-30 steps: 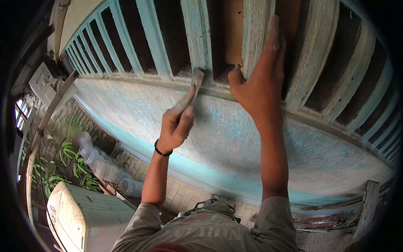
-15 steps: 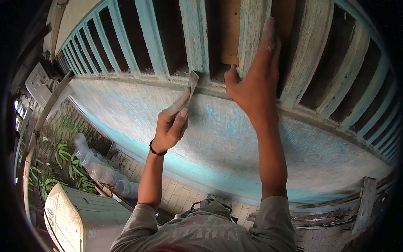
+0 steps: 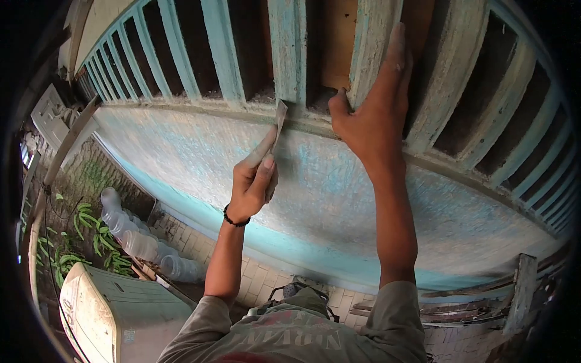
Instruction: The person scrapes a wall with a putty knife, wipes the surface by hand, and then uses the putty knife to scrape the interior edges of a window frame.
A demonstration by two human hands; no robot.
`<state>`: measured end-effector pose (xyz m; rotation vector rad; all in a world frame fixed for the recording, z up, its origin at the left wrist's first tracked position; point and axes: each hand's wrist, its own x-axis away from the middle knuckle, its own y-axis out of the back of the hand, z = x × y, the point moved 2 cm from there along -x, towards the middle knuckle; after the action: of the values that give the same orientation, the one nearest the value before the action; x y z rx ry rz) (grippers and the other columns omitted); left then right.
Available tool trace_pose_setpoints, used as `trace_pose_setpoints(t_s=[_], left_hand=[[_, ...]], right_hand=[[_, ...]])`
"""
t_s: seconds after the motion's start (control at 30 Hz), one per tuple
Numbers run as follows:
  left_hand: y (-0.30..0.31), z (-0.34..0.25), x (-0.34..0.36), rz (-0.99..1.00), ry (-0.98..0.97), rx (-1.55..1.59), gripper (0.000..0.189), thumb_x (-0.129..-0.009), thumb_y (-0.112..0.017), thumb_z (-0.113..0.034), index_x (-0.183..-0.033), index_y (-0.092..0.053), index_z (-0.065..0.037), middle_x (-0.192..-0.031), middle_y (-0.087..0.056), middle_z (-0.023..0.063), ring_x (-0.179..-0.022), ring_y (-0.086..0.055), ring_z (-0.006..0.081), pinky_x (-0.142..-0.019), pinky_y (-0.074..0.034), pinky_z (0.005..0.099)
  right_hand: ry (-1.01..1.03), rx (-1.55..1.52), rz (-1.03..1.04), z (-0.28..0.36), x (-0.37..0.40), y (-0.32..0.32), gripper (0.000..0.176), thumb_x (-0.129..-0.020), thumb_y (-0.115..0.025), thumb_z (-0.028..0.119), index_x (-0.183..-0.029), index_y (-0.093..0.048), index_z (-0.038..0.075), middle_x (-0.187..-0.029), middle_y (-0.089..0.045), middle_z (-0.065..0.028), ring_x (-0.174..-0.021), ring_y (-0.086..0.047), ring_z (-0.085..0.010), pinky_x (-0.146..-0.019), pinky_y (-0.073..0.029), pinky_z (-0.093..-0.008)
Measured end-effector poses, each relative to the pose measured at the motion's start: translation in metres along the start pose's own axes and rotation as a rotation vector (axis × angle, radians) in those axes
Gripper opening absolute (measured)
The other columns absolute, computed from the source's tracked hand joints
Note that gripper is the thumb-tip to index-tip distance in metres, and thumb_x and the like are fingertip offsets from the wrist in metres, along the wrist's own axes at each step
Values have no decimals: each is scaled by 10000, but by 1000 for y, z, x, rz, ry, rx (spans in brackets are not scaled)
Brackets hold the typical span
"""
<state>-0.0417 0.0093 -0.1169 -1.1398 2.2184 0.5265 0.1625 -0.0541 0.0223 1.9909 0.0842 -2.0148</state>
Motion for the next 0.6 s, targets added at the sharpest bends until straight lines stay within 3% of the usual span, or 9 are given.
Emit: trace_pose_setpoints(t_s=[0.1, 0.4, 0.5, 0.6], left_hand=[[-2, -13, -7, -4, 79, 12, 511, -1131, -491, -170, -1631, -438, -78, -676, -420, -89, -587, -360, 35, -554, -337, 223], [12, -15, -11, 59, 41, -132, 509, -1138, -484, -187, -1633, -437, -81, -685, -449, -82, -595, -358, 36, -560, -349, 221], [17, -18, -9, 69, 100, 14, 510, -1137, -488, -169, -1635, -432, -77, -700, -461, -80, -592, -352, 37, -557, -352, 221], [14, -11, -2, 96, 75, 91, 539, -1147, -441, -173, -1660, -344, -40, -606, -426, -83, -474, -364, 31, -445, -359, 227]], right_hand=[[4, -13, 0, -3, 3, 0, 1127, -751, -766, 8, -1673, -119, 9, -1651, -278, -318, -1536, -326, -495, -1259, -339, -550], [-6, -28, -15, -2, 3, -2, 1132, -752, -779, 15, -1676, -126, 8, -1674, -278, -304, -1552, -312, -472, -1274, -304, -526], [-11, -37, -19, -2, 1, -3, 1134, -747, -773, 14, -1677, -124, 11, -1671, -279, -307, -1549, -311, -483, -1274, -302, -535], [-40, -54, -4, 1, 2, -2, 1144, -742, -772, 13, -1679, -116, 15, -1670, -279, -309, -1547, -310, -493, -1272, -302, -544]])
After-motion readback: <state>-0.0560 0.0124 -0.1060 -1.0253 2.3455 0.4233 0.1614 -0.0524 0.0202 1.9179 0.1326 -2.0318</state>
